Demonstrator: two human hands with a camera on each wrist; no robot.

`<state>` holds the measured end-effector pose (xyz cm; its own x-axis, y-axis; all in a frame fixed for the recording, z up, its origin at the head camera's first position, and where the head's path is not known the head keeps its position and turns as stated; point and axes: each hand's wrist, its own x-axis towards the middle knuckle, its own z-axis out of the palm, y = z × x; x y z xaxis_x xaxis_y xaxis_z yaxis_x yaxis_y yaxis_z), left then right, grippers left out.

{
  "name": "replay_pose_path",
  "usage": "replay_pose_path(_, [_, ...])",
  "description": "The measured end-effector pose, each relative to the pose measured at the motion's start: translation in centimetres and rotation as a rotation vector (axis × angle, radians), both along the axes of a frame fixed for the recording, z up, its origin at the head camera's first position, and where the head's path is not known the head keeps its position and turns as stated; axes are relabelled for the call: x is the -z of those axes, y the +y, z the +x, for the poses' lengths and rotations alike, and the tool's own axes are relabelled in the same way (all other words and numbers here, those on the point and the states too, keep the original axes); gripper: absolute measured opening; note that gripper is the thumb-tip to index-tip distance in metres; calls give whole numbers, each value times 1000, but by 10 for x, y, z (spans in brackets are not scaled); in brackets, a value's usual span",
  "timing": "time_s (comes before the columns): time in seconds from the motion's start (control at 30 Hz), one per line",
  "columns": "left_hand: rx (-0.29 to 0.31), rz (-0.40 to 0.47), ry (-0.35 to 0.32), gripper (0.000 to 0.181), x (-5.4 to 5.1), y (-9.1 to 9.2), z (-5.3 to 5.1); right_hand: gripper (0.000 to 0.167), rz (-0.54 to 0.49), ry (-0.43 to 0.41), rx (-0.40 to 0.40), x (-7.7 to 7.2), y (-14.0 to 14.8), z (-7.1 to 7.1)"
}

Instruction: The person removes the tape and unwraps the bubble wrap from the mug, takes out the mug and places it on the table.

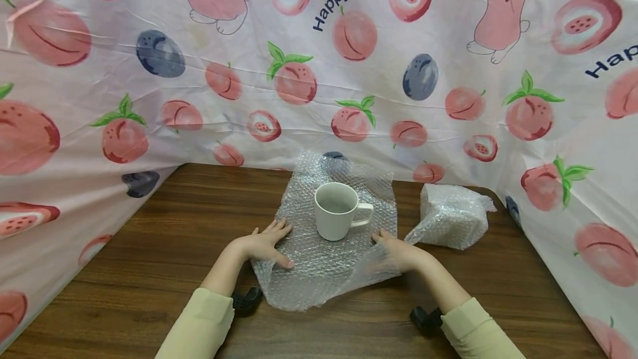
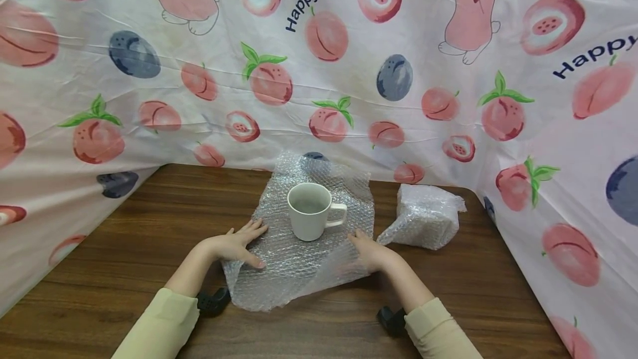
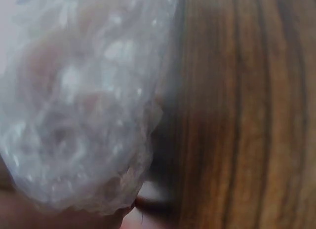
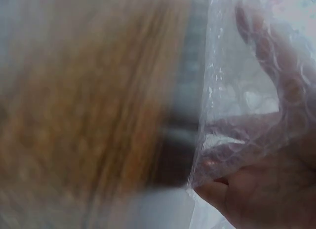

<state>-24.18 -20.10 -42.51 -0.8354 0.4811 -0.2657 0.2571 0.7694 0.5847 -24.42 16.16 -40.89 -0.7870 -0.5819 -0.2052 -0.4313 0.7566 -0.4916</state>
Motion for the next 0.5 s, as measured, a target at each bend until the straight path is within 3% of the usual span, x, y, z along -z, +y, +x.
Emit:
replay_pose_path(0.23, [29, 19, 12, 102, -1, -2, 1, 96, 17, -3, -36, 0, 2, -1])
replay_pose_path(0.5, [90, 42, 32, 100, -4, -12, 4, 105, 20, -55, 3, 0, 2, 2])
